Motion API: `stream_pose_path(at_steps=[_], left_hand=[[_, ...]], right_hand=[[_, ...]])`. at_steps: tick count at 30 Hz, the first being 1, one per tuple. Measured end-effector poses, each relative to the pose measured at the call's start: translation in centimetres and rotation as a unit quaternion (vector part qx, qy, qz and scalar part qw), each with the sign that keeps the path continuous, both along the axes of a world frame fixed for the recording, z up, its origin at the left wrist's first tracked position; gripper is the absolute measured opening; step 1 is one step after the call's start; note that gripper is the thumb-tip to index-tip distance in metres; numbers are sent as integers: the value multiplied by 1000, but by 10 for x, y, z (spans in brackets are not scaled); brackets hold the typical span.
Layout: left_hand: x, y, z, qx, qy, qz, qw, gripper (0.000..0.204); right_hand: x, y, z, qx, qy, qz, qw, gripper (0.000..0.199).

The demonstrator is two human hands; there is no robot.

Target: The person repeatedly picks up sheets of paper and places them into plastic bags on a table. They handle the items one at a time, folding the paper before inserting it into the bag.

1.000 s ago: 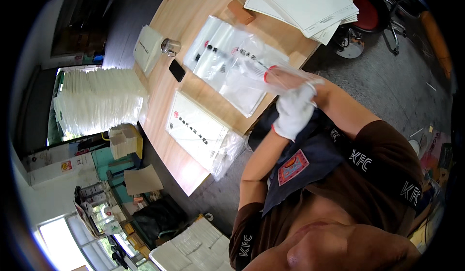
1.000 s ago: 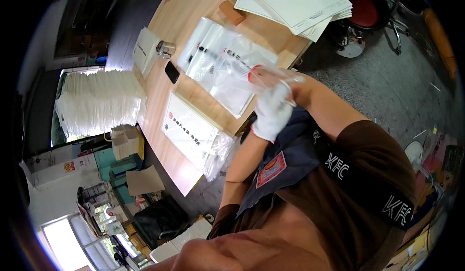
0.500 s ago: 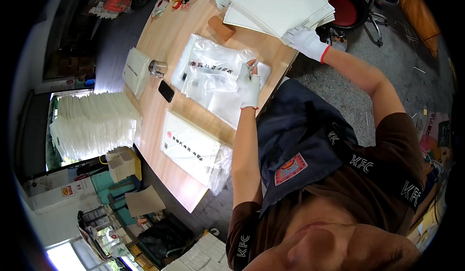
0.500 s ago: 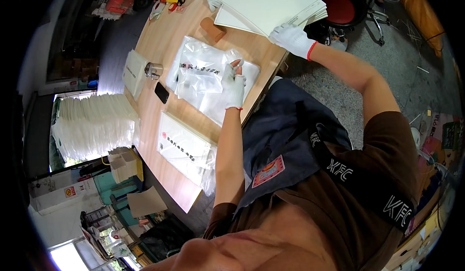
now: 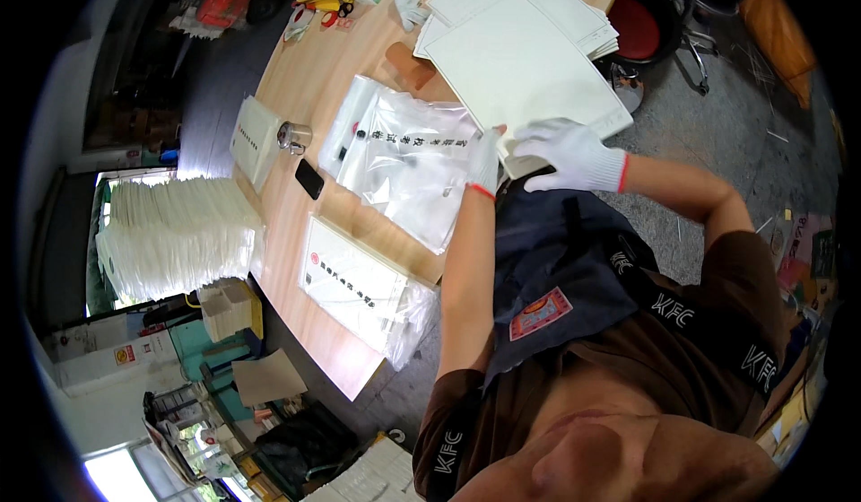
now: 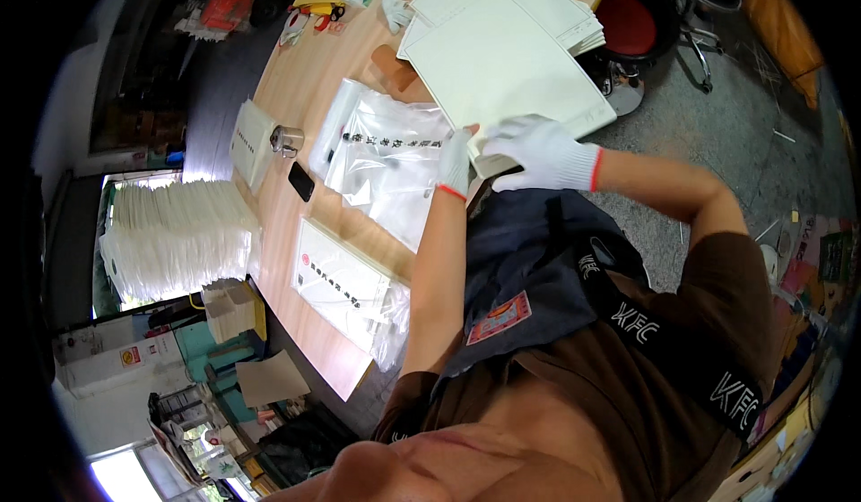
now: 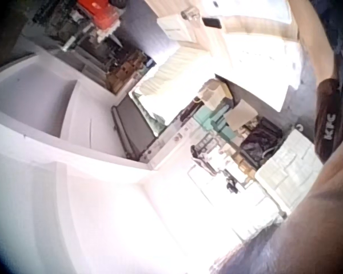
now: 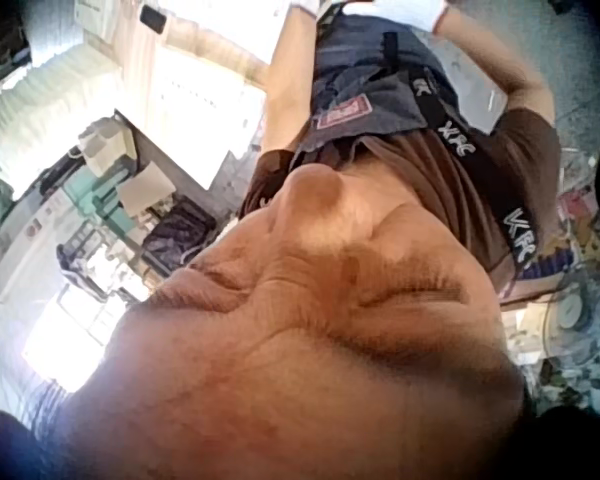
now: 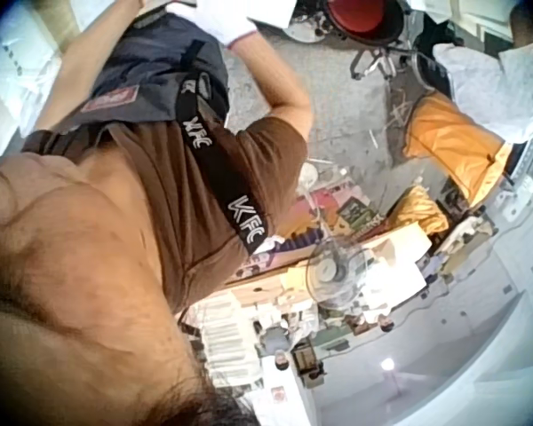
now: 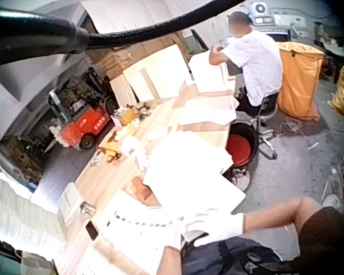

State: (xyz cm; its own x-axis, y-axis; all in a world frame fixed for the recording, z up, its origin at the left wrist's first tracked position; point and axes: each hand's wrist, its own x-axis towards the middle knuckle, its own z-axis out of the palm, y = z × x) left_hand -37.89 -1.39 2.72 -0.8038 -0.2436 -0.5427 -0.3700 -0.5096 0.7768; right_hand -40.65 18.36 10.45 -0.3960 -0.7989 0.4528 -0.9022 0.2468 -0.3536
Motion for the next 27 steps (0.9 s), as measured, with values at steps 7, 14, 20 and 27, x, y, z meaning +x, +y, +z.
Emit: stream_pose_path(at_steps=[7, 14, 20, 27], left_hand=[[60, -39, 60, -295, -11, -180, 938, 34], [67, 83, 66, -622, -51, -327, 710, 88], [82, -16, 91, -187, 136, 11, 973, 49], [124, -83, 164, -261, 183, 59, 946, 47]], right_hand=[[-41, 27, -77, -279, -796, -5, 538, 28], [4, -18, -73, -84, -541, -195, 814, 57], [-8, 24, -17, -9, -220, -124, 968, 30], [-6, 12, 27, 96, 71, 73, 990, 20]])
